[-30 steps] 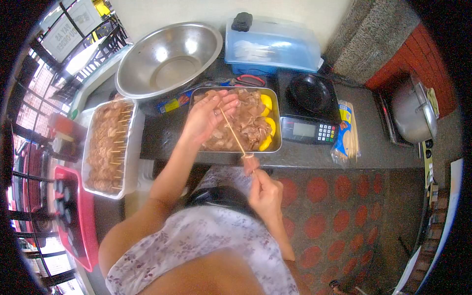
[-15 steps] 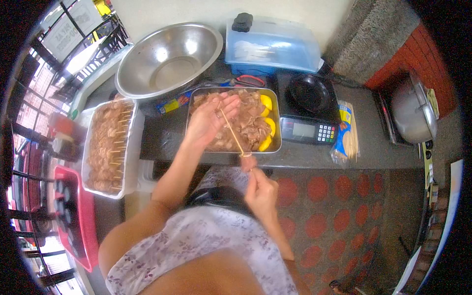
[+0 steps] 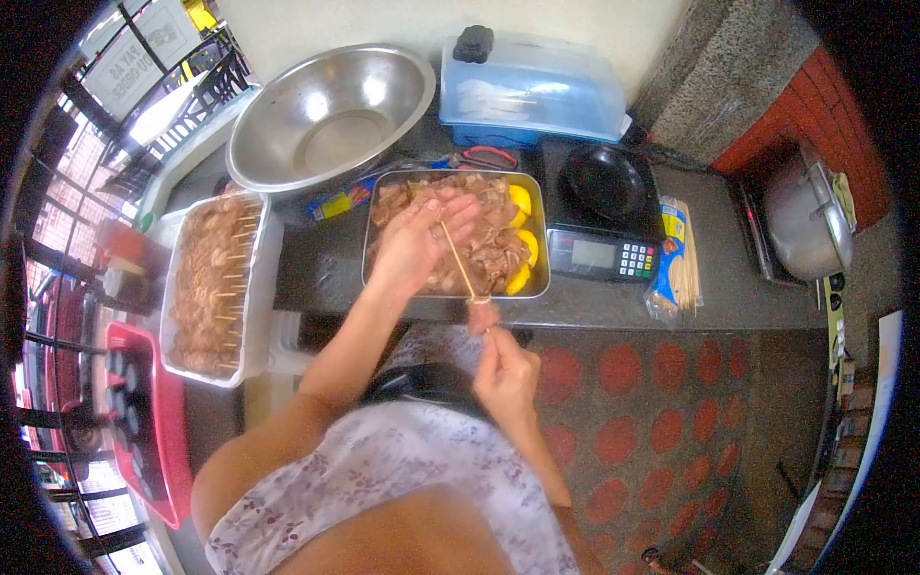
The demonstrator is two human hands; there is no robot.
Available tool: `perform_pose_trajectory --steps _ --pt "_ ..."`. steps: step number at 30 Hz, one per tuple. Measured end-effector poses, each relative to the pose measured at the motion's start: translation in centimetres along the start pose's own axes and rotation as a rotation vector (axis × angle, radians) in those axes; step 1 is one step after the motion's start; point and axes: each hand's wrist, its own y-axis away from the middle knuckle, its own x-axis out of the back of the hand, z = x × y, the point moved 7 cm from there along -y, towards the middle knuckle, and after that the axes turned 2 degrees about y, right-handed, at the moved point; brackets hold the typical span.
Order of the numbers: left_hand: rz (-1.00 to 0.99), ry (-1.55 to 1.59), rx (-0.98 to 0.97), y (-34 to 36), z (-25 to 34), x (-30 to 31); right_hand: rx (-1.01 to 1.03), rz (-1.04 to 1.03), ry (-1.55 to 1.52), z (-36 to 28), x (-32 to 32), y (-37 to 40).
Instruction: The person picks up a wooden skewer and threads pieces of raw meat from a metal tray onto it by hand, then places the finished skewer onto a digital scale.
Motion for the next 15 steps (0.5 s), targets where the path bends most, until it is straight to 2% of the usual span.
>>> perform_pose_trajectory --steps 2,4,15 --pt "-0.030 -0.021 0.006 -0.1 0.6 -0.2 -0.016 -0.027 0.008 0.0 0.1 -0.1" --pt "-0.026 0.028 0.107 -0.4 1.0 -0.5 -0.014 -0.016 0.000 0.2 0.3 -0.1" --pt "0.000 -0.141 0.056 -1.0 1.9 0.3 -0.018 -0.035 0.004 0.6 0.4 -0.3"
